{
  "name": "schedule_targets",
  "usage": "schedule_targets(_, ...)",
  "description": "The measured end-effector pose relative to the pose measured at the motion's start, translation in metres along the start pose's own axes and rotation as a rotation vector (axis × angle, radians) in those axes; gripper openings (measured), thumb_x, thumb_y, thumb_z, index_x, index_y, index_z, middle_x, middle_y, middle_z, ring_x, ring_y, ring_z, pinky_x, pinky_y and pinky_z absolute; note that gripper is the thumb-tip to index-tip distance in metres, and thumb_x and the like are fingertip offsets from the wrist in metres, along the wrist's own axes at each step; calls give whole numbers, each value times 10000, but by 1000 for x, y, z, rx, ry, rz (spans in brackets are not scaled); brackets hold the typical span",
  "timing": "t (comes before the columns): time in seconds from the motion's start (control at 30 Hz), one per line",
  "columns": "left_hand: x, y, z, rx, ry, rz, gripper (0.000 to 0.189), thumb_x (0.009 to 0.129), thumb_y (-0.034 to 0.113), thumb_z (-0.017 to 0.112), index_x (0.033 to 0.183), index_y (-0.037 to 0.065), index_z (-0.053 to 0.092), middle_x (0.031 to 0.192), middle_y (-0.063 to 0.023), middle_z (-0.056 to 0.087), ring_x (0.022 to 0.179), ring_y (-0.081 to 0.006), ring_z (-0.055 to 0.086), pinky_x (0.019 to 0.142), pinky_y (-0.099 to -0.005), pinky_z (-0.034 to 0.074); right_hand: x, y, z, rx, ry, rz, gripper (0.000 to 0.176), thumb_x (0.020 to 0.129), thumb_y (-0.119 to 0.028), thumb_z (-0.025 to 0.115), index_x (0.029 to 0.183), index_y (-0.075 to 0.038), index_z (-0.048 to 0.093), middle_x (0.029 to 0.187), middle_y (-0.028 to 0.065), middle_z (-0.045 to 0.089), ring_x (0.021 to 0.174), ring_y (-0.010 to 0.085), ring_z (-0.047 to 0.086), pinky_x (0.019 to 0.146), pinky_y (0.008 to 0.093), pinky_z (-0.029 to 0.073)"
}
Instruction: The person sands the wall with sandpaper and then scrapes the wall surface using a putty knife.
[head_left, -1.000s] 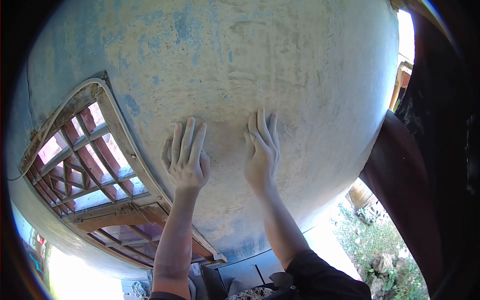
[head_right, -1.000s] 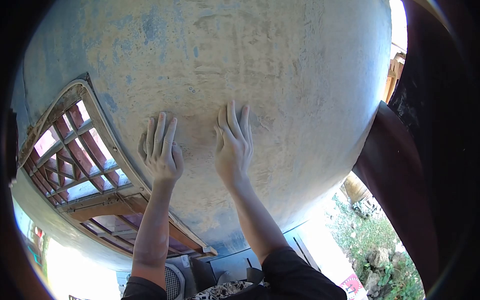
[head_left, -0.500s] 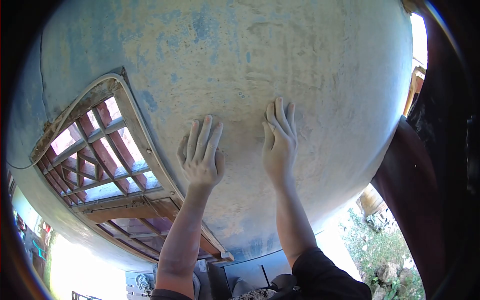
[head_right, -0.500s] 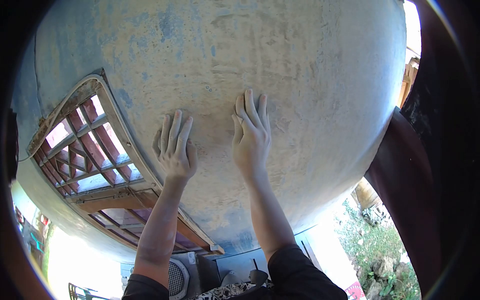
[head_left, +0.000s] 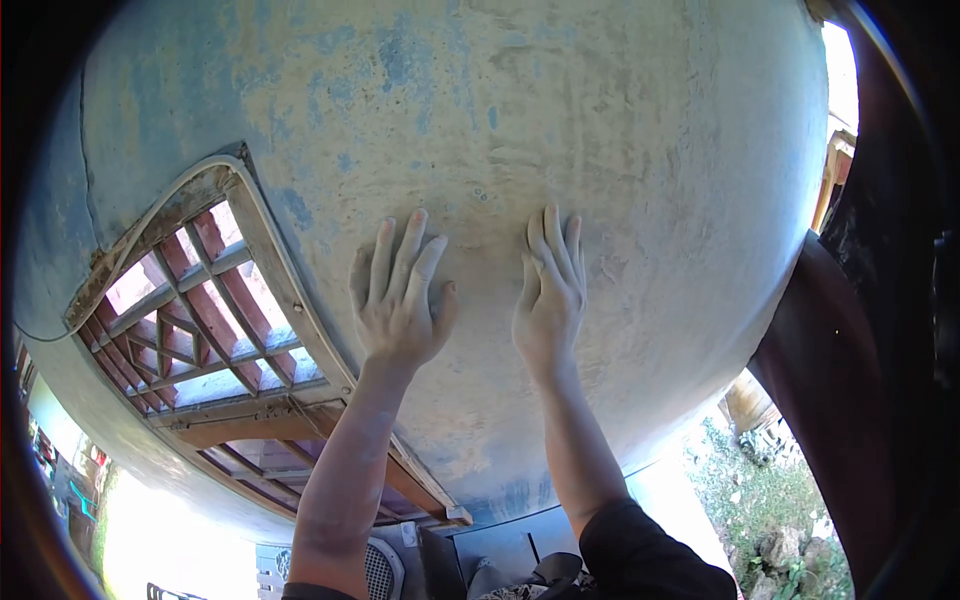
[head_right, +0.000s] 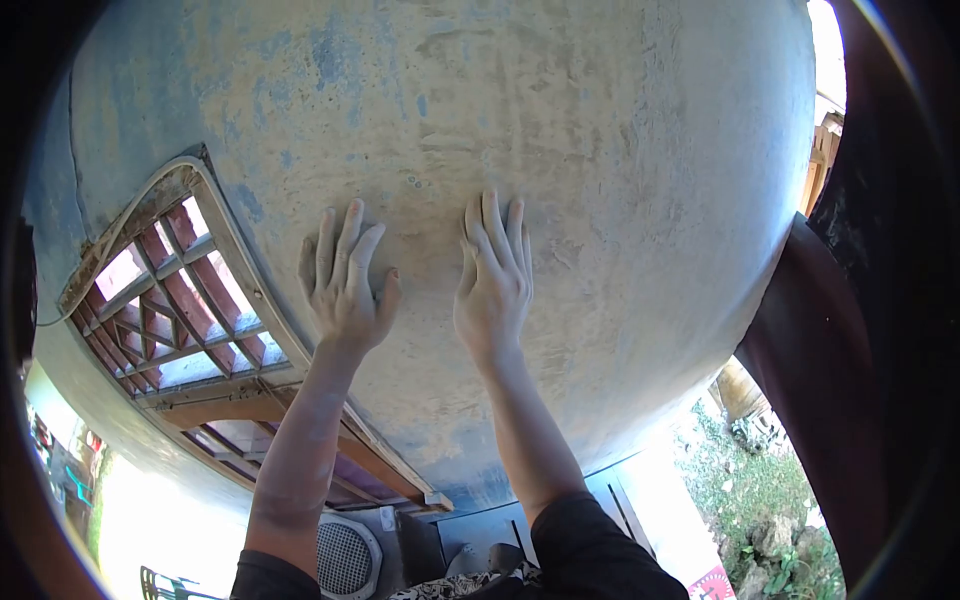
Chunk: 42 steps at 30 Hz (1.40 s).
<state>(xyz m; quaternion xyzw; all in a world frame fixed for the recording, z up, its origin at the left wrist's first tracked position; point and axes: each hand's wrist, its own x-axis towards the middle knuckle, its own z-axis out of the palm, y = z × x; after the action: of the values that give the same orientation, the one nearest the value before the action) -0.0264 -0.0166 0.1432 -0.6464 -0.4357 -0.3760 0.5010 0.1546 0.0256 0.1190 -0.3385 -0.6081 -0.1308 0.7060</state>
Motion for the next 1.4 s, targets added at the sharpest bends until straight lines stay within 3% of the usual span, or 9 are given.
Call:
schedule_targets(0.17,-2,6,3,-12,42,-40,541,934,292,626,1440,117,545,1587,-128,526,1494,-372,443,1203,-530,296,-55,9,-6,-83,-108,15,419,999,-44,597,1412,-81,654,1559,117,551,1472,437,449,1178,523,415)
schedule_targets(0.33,-7,4,4,-1,37,-31,543,937,301,631,1440,117,547,1590,-121,525,1490,-370,451,1201,-525,305,2,8,-8,-36,-18,-30,418,972,-38,615,1382,-94,675,1549,96,564,1471,411,460,1189,520,412)
schedule_targets(0.47,-7,3,5,-1,34,-32,523,947,260,588,1449,117,547,1595,-122,521,1492,-366,450,1202,-526,308,-9,4,-11,-20,-10,-12,414,970,-39,616,1377,-89,677,1551,83,563,1465,401,471,1197,517,406)
schedule_targets(0.63,-8,2,1,-14,38,-17,507,946,173,510,1448,119,559,1597,-125,517,1497,-364,445,1208,-523,308,-25,13,-24,-166,-188,-132,442,984,-38,610,1421,-94,651,1578,67,534,1465,394,471,1187,499,422)
schedule_targets(0.83,-18,2,0,-39,-9,-18,541,919,119,477,1452,100,564,1598,-127,515,1498,-355,445,1220,-514,303,3,1,-16,-50,-90,-16,449,989,-33,598,1424,-129,653,1611,54,496,1499,360,434,1204,496,415)
schedule_targets(0.9,-19,3,2,-36,26,-57,587,867,128,506,1447,161,599,1594,-55,537,1493,-280,470,1212,-473,311,-24,-5,-21,-84,-166,-19,452,990,-37,600,1429,-131,648,1619,54,485,1508,359,422,1210,496,408)
schedule_targets(1.07,-17,3,0,-45,49,-47,578,870,116,506,1437,158,607,1589,-58,542,1487,-283,479,1209,-470,314,-32,18,-25,-184,-254,-123,429,990,-58,620,1410,-132,664,1649,55,445,1525,374,390,1219,499,400)
schedule_targets(1.23,-17,4,0,-68,41,-54,558,880,106,513,1427,156,616,1577,-60,556,1484,-281,483,1205,-466,319,8,12,-21,-42,-68,16,364,978,-64,641,1334,-87,711,1686,75,372,1542,382,354,1235,492,384)
schedule_targets(1.4,-20,7,-3,-77,21,-60,481,957,102,469,1421,121,597,1575,-104,548,1492,-326,463,1216,-488,306,-28,2,-24,-66,-193,-26,373,965,-61,661,1335,-69,710,1670,110,397,1529,401,372,1226,510,379)
